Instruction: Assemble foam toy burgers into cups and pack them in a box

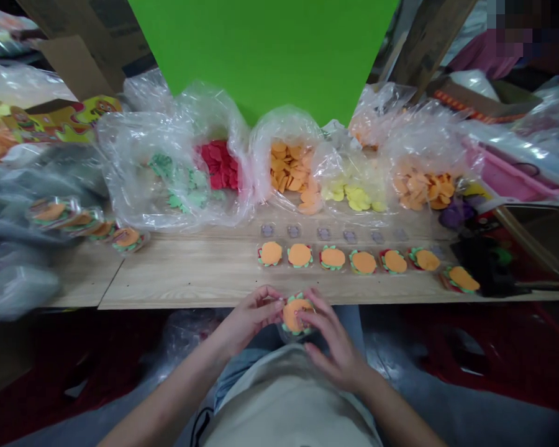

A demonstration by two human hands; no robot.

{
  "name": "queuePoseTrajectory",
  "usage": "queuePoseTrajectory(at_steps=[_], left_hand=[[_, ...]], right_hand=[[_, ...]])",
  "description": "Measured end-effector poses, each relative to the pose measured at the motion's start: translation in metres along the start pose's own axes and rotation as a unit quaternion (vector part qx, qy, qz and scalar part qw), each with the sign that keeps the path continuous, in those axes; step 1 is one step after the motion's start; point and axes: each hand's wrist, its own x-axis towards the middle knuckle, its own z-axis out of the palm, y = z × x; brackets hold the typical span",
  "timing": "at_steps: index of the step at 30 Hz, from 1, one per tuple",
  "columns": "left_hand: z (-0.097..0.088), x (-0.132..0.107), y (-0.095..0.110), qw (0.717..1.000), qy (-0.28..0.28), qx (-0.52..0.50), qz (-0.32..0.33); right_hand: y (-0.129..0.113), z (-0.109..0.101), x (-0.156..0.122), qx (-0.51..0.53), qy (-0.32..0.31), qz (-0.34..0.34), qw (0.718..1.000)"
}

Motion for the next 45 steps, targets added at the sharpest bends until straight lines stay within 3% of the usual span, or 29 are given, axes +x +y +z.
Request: queuePoseTrajectory(at_steps=[2, 3, 5, 7, 9, 12, 17, 19, 23, 26, 29, 32, 34, 36, 38, 42, 45], left_hand=[[-0.004, -0.004, -0.008, 0.999, -0.006, 0.031, -0.017], [-0.005, -0.005, -0.012, 0.998, -0.011, 0.048, -0.025], [-0.007, -0.009, -0.02, 0.996, -0.022, 0.077, -0.042], [-0.008, -0.012, -0.029, 0.994, -0.019, 0.095, -0.055], [-0.008, -0.016, -0.039, 0.992, 0.013, 0.105, -0.061], [-0.008, -0.021, -0.053, 0.989, 0.077, 0.112, -0.053], [-0.009, -0.029, -0.072, 0.981, 0.133, 0.137, -0.027], [-0.009, -0.027, -0.076, 0.978, 0.161, 0.136, -0.009], [-0.004, -0.015, -0.08, 0.972, 0.192, 0.133, 0.036], [0.0, -0.011, -0.08, 0.967, 0.199, 0.15, 0.063], [0.003, -0.013, -0.076, 0.972, 0.17, 0.149, 0.06], [0.005, -0.016, -0.062, 0.982, 0.065, 0.172, 0.035], [0.007, -0.013, -0.05, 0.971, -0.007, 0.237, 0.031], [0.01, -0.004, -0.042, 0.949, -0.04, 0.309, 0.036], [0.012, 0.007, -0.039, 0.938, -0.041, 0.341, 0.04], [0.017, 0.023, -0.04, 0.947, -0.007, 0.313, 0.077], [0.023, 0.025, -0.038, 0.946, 0.006, 0.31, 0.1]], right_hand=[[0.005, -0.002, -0.003, 0.02, 0.049, 0.095, 0.994], [0.006, -0.004, -0.003, 0.025, 0.034, 0.14, 0.989], [0.008, -0.006, -0.004, 0.02, -0.082, 0.192, 0.978], [0.008, -0.005, -0.006, 0.011, -0.193, 0.197, 0.961], [0.006, -0.001, -0.011, 0.008, -0.215, 0.196, 0.957], [0.007, 0.009, -0.022, -0.003, -0.19, 0.194, 0.962], [0.015, 0.024, -0.035, -0.004, -0.174, 0.192, 0.966], [0.018, 0.033, -0.034, -0.002, -0.127, 0.228, 0.965], [0.024, 0.047, -0.019, -0.023, 0.036, 0.278, 0.96], [0.031, 0.048, -0.008, -0.036, 0.071, 0.255, 0.964], [0.039, 0.043, -0.003, -0.042, 0.061, 0.235, 0.969], [0.045, 0.038, 0.003, -0.065, 0.038, 0.21, 0.975], [0.046, 0.036, 0.012, -0.088, 0.015, 0.186, 0.978], [0.044, 0.033, 0.023, -0.11, -0.005, 0.163, 0.98], [0.04, 0.03, 0.031, -0.134, 0.006, 0.161, 0.978], [0.037, 0.018, 0.031, -0.152, 0.087, 0.213, 0.961], [0.041, 0.011, 0.025, -0.122, 0.092, 0.227, 0.962]])
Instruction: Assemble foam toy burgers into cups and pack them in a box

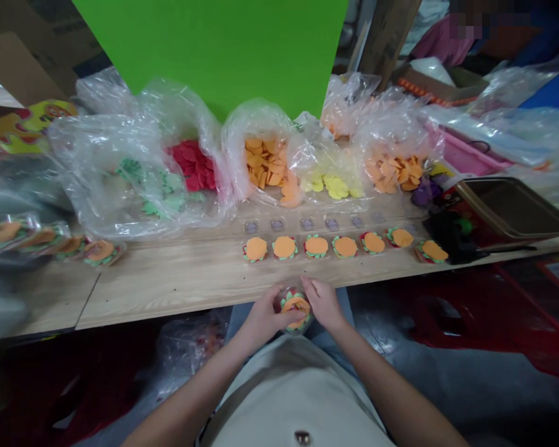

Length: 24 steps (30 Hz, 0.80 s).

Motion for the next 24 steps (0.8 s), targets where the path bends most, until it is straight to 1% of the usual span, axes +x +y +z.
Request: queuePoseTrajectory(at_steps=[2, 4, 6, 8, 10, 12, 14, 16, 18, 20, 22, 24], left_hand=[[0.002, 0.0, 0.005, 1.0, 0.006, 0.008, 0.005], [0.003, 0.002, 0.008, 0.999, 0.03, 0.013, 0.017], [0.004, 0.007, 0.011, 0.998, 0.054, 0.003, 0.029], [0.006, 0.013, 0.012, 0.996, 0.077, -0.021, 0.045], [0.012, 0.019, 0.013, 0.99, 0.115, -0.035, 0.068], [0.02, 0.025, 0.013, 0.98, 0.168, -0.037, 0.098], [0.031, 0.03, 0.012, 0.97, 0.206, -0.042, 0.119], [0.039, 0.032, 0.013, 0.963, 0.226, -0.066, 0.131], [0.042, 0.031, 0.015, 0.962, 0.219, -0.092, 0.133], [0.037, 0.03, 0.018, 0.969, 0.189, -0.102, 0.124], [0.023, 0.027, 0.024, 0.979, 0.161, -0.079, 0.099], [0.007, 0.024, 0.029, 0.989, 0.126, -0.032, 0.067]], right_hand=[[0.003, -0.002, 0.003, 0.011, -0.001, -0.004, 1.0], [0.003, -0.004, 0.011, 0.025, 0.009, -0.012, 1.0], [0.0, -0.004, 0.018, 0.056, 0.044, -0.009, 0.997], [-0.005, -0.001, 0.021, 0.117, 0.105, 0.026, 0.987], [-0.009, 0.005, 0.021, 0.193, 0.17, 0.081, 0.963], [-0.013, 0.013, 0.018, 0.257, 0.221, 0.126, 0.932], [-0.013, 0.02, 0.018, 0.308, 0.247, 0.151, 0.906], [-0.012, 0.023, 0.022, 0.34, 0.254, 0.157, 0.892], [-0.008, 0.02, 0.026, 0.344, 0.242, 0.148, 0.895], [-0.004, 0.014, 0.028, 0.313, 0.229, 0.134, 0.912], [-0.001, 0.008, 0.025, 0.259, 0.213, 0.116, 0.935], [0.001, 0.002, 0.017, 0.186, 0.192, 0.083, 0.96]])
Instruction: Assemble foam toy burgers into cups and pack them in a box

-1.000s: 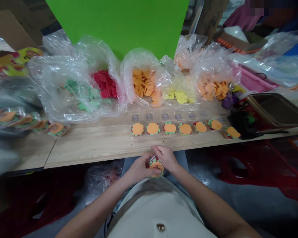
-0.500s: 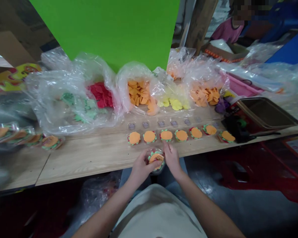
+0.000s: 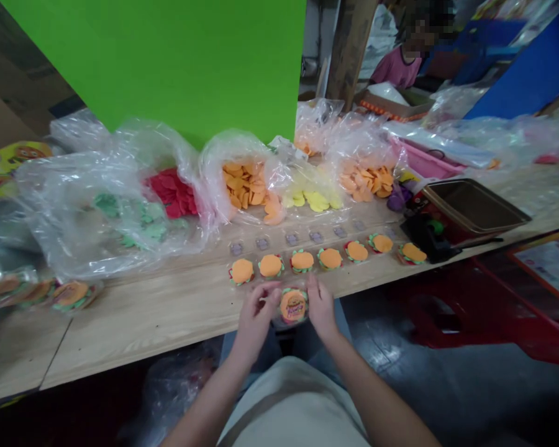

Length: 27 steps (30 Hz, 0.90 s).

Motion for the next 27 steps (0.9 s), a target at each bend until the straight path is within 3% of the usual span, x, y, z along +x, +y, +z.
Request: queuePoseTrajectory(at_steps=[5, 8, 13, 19, 23, 27], left_hand=[[-0.025, -0.001, 0.001, 0.978, -0.189, 0.077, -0.053], [-0.025, -0.009, -0.014, 0.966, -0.228, 0.116, -0.046], [-0.016, -0.027, -0.04, 0.976, -0.183, 0.09, -0.069], [-0.017, -0.041, -0.051, 0.986, -0.114, 0.031, -0.119], [-0.017, -0.045, -0.052, 0.989, -0.066, 0.003, -0.129], [-0.016, -0.04, -0.052, 0.988, -0.076, -0.003, -0.136]], right_hand=[[0.003, -0.011, -0.023, -0.136, -0.157, -0.116, 0.971], [0.01, -0.012, -0.035, -0.18, -0.221, -0.126, 0.95], [0.024, -0.014, -0.051, -0.197, -0.251, -0.107, 0.942], [0.033, -0.017, -0.074, -0.146, -0.144, -0.006, 0.979], [0.043, -0.014, -0.081, -0.163, -0.138, -0.026, 0.977], [0.051, -0.008, -0.077, -0.169, -0.129, -0.04, 0.976]])
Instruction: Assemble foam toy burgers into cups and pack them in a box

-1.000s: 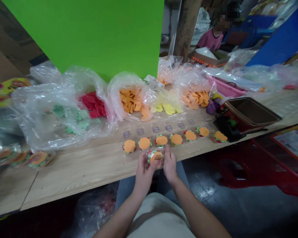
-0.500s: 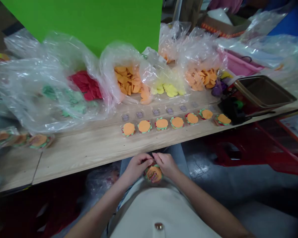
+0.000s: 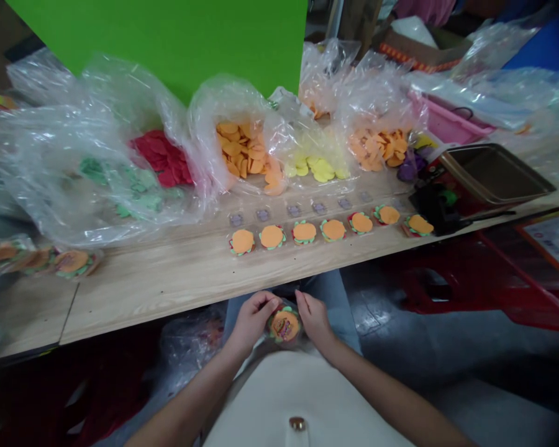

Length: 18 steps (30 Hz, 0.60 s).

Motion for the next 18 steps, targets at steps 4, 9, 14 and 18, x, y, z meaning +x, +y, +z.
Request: queuePoseTrajectory(at_steps=[4, 9, 14, 18], left_hand=[[-0.001, 0.007, 0.004, 1.0, -0.017, 0.001, 0.001], [-0.001, 0.01, 0.007, 1.0, -0.016, 0.006, 0.011], [-0.004, -0.006, -0.003, 0.997, -0.065, -0.03, 0.001], [-0.004, -0.016, -0.016, 0.997, -0.038, -0.058, 0.013]], right_hand=[[0.001, 0.002, 0.004, -0.003, 0.008, 0.004, 1.0], [0.0, 0.0, 0.005, 0.013, 0.017, 0.006, 1.0], [0.005, 0.003, 0.001, 0.029, 0.019, 0.027, 0.999], [0.005, -0.003, 0.005, -0.015, -0.001, 0.033, 0.999]])
